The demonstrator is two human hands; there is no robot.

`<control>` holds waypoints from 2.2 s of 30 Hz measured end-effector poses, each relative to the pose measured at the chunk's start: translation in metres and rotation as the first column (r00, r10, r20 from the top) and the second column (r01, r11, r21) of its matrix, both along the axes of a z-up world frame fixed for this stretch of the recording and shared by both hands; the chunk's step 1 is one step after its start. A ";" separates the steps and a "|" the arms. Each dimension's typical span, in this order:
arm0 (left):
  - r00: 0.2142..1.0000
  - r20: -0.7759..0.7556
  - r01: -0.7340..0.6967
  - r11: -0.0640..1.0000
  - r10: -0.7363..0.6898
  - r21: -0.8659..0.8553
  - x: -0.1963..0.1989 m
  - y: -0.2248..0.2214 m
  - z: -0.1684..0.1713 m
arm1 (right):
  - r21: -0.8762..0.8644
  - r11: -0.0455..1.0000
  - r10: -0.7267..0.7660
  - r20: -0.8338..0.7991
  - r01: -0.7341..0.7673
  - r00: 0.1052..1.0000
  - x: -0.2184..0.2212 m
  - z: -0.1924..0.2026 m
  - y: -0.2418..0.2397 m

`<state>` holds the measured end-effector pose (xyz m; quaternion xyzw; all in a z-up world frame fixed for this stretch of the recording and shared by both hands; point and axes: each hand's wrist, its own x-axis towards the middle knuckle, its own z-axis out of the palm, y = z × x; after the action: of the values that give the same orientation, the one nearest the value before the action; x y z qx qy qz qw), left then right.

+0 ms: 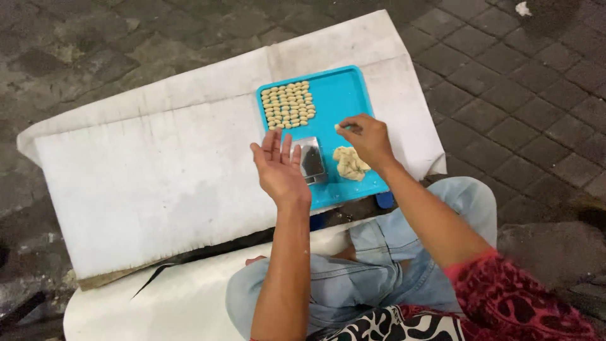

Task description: Weighing small portions of dough on a digital scale and rolling them into uniform balls by hand.

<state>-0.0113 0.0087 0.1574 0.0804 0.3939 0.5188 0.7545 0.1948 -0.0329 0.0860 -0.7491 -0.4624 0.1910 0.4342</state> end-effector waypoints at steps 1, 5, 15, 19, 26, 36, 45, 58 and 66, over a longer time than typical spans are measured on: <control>0.999 0.003 -0.042 0.999 0.042 0.014 -0.005 0.002 0.005 | 0.050 0.993 0.099 0.091 -0.104 0.991 0.003 -0.007 0.012; 0.998 -0.010 -0.057 0.998 0.058 0.037 -0.006 0.002 0.001 | -0.023 0.980 0.198 0.175 -0.197 0.965 -0.004 -0.014 0.043; 0.998 -0.059 0.016 0.999 -0.013 0.044 -0.003 0.001 0.001 | -0.199 0.941 0.327 0.332 -0.273 0.885 -0.018 -0.023 0.078; 0.997 -0.082 0.017 0.999 -0.014 0.039 -0.003 -0.001 -0.002 | -0.146 0.957 0.286 0.347 -0.250 0.893 -0.014 -0.033 0.072; 0.980 -0.193 0.060 0.996 -0.047 0.060 0.007 -0.002 -0.009 | -0.001 0.996 0.091 0.211 -0.093 0.973 0.012 -0.034 -0.002; 0.465 -0.873 0.688 0.680 -0.147 0.252 0.053 -0.031 -0.080 | 0.114 0.971 0.175 0.248 -0.208 0.953 0.015 -0.086 -0.082; -0.179 -0.899 0.975 0.193 0.400 -0.109 0.082 -0.065 -0.113 | 0.009 0.999 -0.037 -0.062 0.037 0.997 0.007 -0.027 -0.099; -0.177 -0.810 0.976 0.203 0.559 -0.073 0.087 -0.066 -0.147 | -0.017 0.984 -0.180 -0.062 0.179 0.982 0.002 -0.040 -0.104; -0.161 -0.817 0.971 0.238 0.554 -0.030 0.085 -0.066 -0.149 | -0.203 0.932 -0.362 -0.586 0.301 0.725 0.013 -0.084 -0.105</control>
<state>0.0733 -0.0577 0.0088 0.9184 0.3642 0.1186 0.0992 0.2083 -0.1375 0.0018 -0.7359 -0.1450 0.3643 0.5520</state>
